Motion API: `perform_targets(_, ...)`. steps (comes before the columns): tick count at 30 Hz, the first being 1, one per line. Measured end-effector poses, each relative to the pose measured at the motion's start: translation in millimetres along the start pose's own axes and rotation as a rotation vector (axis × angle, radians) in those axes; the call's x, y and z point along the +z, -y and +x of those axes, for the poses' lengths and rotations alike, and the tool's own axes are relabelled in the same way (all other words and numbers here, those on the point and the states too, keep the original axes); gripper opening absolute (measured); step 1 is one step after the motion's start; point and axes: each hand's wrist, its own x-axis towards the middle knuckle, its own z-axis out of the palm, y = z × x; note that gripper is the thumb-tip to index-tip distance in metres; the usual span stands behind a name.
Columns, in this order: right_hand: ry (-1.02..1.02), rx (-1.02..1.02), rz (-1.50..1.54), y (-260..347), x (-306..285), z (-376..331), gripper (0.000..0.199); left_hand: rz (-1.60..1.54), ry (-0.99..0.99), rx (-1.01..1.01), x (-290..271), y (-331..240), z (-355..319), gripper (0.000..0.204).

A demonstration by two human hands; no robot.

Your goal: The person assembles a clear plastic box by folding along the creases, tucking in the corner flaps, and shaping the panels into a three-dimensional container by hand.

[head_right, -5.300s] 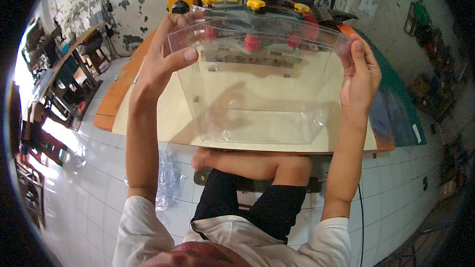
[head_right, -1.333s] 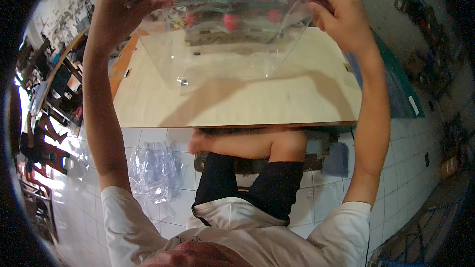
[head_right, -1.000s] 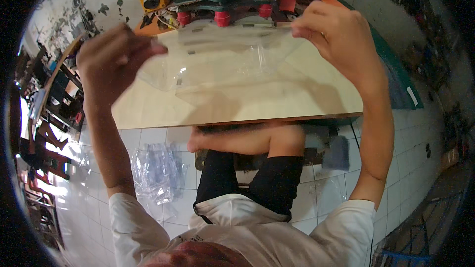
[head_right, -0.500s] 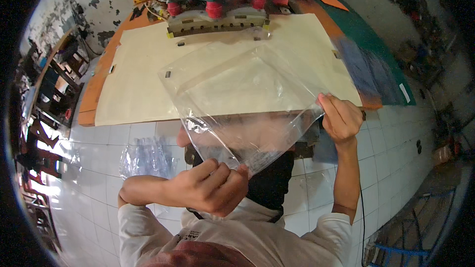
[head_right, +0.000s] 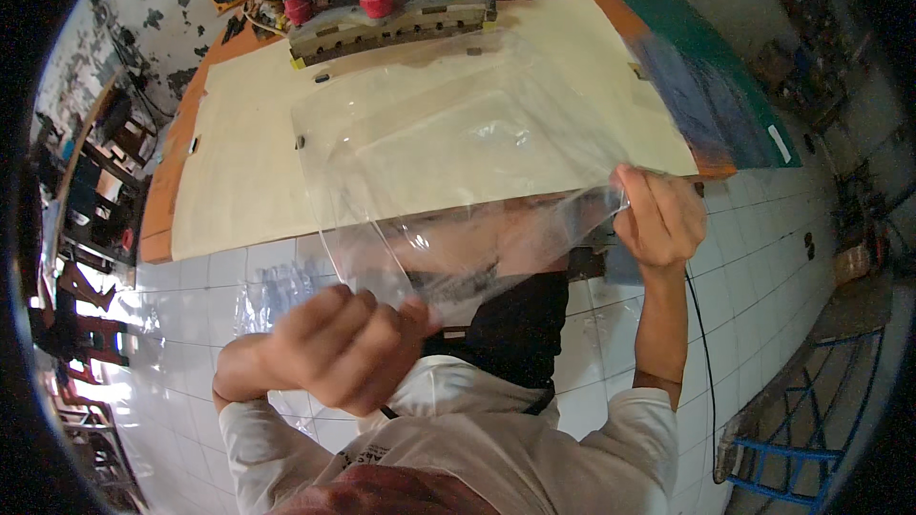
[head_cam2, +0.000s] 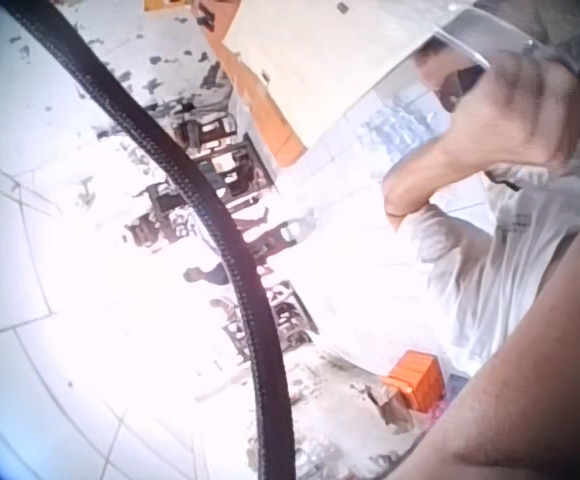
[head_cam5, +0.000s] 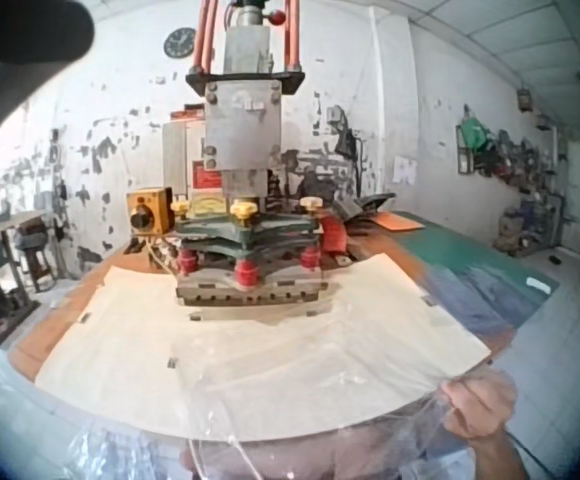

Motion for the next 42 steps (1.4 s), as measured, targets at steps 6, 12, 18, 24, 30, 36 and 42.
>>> perform_targets(6,0.185,0.013,-0.119,-13.8,12.4,80.1,0.018,-0.031,-0.126,-0.293,12.2,105.0,1.4,0.012)
perform_targets(12,0.336,0.244,0.602,-79.0,50.6,169.5,0.009,0.03,-0.152,-0.565,-4.2,198.7,24.9,0.018)
perform_targets(18,0.614,0.23,0.879,-119.6,51.5,211.1,0.014,-0.366,-0.057,-0.797,-17.8,231.6,49.6,0.019)
perform_targets(24,0.651,0.297,0.931,-119.2,80.3,202.7,0.012,-0.367,-0.026,-0.546,14.4,268.3,2.9,0.022)
perform_targets(30,0.563,0.293,0.584,-121.0,75.2,198.4,0.022,-0.205,-0.137,-0.429,1.2,228.2,45.9,0.018)
perform_targets(36,0.059,-0.282,0.114,-47.5,71.0,211.0,0.044,-0.083,-0.121,-0.346,-3.3,210.9,60.1,0.018)
perform_targets(42,-0.202,-0.328,-0.122,-35.6,89.8,183.1,0.026,0.004,-0.19,-0.301,9.9,191.2,61.8,0.016)
